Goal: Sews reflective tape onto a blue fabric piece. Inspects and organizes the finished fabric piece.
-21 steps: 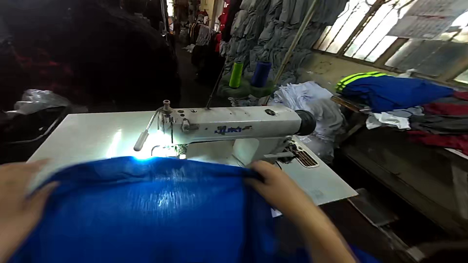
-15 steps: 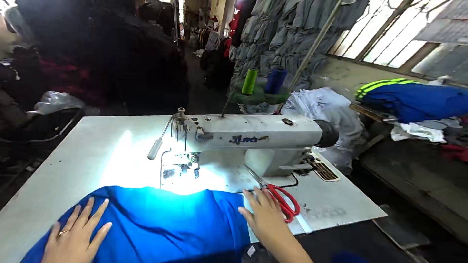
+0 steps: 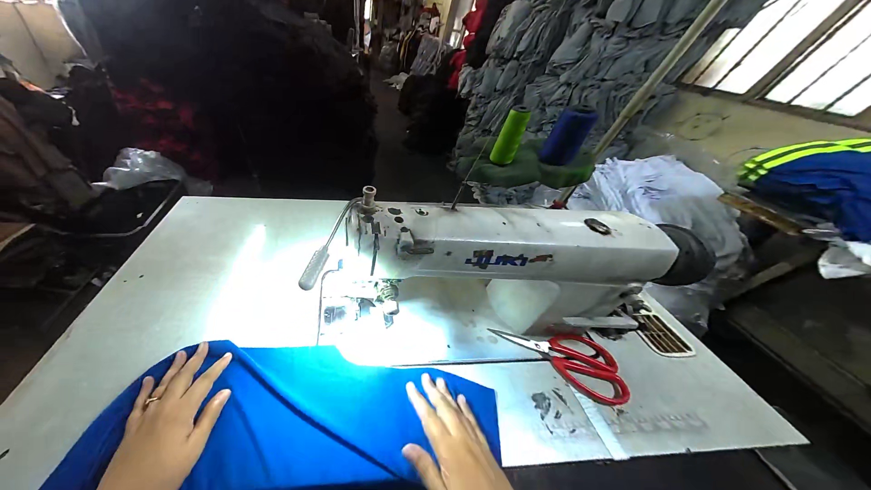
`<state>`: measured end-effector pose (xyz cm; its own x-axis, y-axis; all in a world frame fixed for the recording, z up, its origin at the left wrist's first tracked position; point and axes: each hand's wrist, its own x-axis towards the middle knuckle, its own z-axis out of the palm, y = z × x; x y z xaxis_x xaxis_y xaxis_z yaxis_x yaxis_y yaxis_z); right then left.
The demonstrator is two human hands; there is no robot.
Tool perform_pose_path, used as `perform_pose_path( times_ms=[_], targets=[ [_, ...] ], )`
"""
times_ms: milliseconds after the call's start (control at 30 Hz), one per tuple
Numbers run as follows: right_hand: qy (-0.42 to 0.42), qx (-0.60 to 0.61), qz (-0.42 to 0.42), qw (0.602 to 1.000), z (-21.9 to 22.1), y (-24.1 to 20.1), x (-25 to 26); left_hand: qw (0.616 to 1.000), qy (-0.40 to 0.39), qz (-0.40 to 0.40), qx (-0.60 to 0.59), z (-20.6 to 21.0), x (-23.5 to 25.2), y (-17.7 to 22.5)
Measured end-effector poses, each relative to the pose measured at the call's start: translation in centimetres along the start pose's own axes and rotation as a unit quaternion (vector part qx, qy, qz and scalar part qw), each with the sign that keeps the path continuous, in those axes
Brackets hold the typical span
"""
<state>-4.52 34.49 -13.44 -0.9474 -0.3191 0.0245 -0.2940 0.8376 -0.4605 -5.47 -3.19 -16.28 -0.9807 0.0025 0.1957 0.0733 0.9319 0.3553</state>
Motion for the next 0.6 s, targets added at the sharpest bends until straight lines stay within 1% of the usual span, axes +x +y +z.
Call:
perform_pose_path(
  times_ms=[33,100,167,233,300,433,533,600],
  targets=[
    [-0.016,-0.019,0.002,1.000,0.6,0.4,0.1,1.000,-0.011,0.002,0.003,0.2,0.0,0.0],
    [0.005,-0.084,-0.006,0.996,1.1,2.7,0.6,0.999,-0.036,0.002,0.013,0.4,0.1,0.4],
    [0.031,-0.122,-0.025,0.992,0.7,5.7,1.3,0.999,-0.046,0.007,0.020,0.8,0.6,1.2],
    [0.063,-0.145,-0.050,0.986,0.3,8.1,2.1,0.999,-0.023,0.018,0.031,1.7,1.3,2.4],
    [0.075,-0.161,-0.066,0.982,0.0,9.6,3.3,0.999,0.000,0.019,0.038,2.7,2.3,3.2],
    [0.084,-0.182,-0.080,0.976,-0.3,10.9,5.2,0.998,0.023,0.019,0.051,3.8,3.9,3.3],
    [0.090,-0.186,-0.081,0.975,-0.2,11.1,5.9,0.998,0.023,0.020,0.051,3.8,4.3,3.3],
    [0.080,-0.136,-0.070,0.985,-0.8,10.7,6.0,0.998,0.031,0.020,0.056,3.9,4.3,3.1]
  ],
)
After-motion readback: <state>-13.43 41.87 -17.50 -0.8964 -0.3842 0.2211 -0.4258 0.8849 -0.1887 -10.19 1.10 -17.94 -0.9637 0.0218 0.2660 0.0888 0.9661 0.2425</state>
